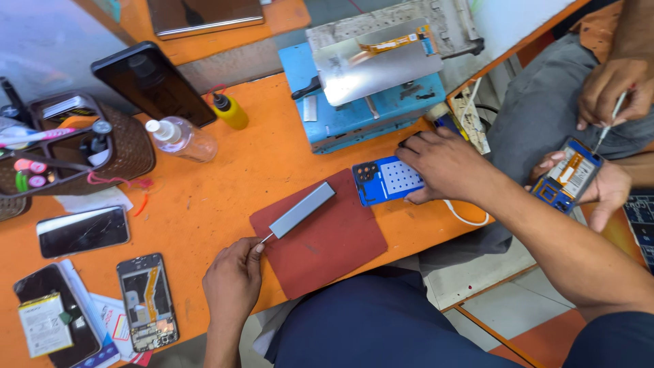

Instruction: The person repairs several mobile phone screens and internal components using a screwdriver and a specialized separation tool on a workbench.

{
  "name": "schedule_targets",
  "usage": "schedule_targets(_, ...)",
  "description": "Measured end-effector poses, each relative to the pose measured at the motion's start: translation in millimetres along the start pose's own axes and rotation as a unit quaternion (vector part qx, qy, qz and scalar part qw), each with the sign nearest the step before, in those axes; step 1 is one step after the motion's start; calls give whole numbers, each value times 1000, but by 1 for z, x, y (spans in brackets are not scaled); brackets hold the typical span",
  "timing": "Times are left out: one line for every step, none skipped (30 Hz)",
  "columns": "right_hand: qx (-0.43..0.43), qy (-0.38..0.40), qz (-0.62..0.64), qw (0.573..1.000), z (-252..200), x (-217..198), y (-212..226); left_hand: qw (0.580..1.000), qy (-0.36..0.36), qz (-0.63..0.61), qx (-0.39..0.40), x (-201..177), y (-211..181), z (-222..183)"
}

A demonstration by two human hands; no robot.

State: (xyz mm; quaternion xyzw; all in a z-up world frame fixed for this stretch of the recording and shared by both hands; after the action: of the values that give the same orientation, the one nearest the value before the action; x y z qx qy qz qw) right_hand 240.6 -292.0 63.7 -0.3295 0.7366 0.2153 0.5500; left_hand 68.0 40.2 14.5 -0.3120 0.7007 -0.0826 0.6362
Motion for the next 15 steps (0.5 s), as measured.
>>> schedule_targets(-5,-1,0,1000,1,0,4,1000,-3,-6,1,-1,3,-2)
schedule_targets(13,-1,0,1000,0,0,6,1000,-4,-6,-3,-2,6,-4)
schedule_targets(30,-2,-1,1000,-1,0,9,1000,-7,-9,-1,-3,9,-4)
schedule_targets(27,-2,0,1000,-1,0,15,1000,-9,-12,0,-4,11,-5)
schedule_targets(52,6,5,999,-2,2,19,1000,-11,-11,-3,-5,14,-7)
schedule_targets(78,14,10,997,-2,3,24,1000,-5,-16,-7,-5,17,-8)
schedule_targets(74,12,10,997,-1,4,31,1000,1,-21,-11,-6,19,-9)
schedule_targets(97,7,17,995,-1,5,37,1000,0,-20,-13,-6,21,-11)
schedule_targets(120,2,24,992,-1,5,41,999,8,-33,-19,-6,22,-12)
schedule_targets(116,1,26,993,0,5,45,998,16,-47,-25,-5,23,-13)
schedule_targets(126,-6,38,991,0,3,48,998,14,-45,-29,-6,24,-14)
schedule_targets(135,-14,50,990,0,2,50,998,0,-57,-2,-6,24,-15)
schedule_targets(130,-15,51,990,0,0,53,997,-15,-68,24,-7,23,-16)
schedule_targets(135,-18,39,990,-1,-4,53,997,-18,-67,20,-8,24,-18)
schedule_targets(141,-21,28,989,-2,-9,53,997,-15,-75,32,-9,24,-19)
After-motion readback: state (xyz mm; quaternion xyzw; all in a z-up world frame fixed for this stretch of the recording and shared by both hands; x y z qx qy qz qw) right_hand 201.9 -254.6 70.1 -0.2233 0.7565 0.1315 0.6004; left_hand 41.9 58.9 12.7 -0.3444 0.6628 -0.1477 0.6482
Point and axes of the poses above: each hand's wrist, its own z-axis towards the middle knuckle, its own x-axis out of the palm, y = z × x, the point moved 4 cm from there along z, towards the middle knuckle, and after that the axes turned 2 degrees about -y, right-handed, at the moved point
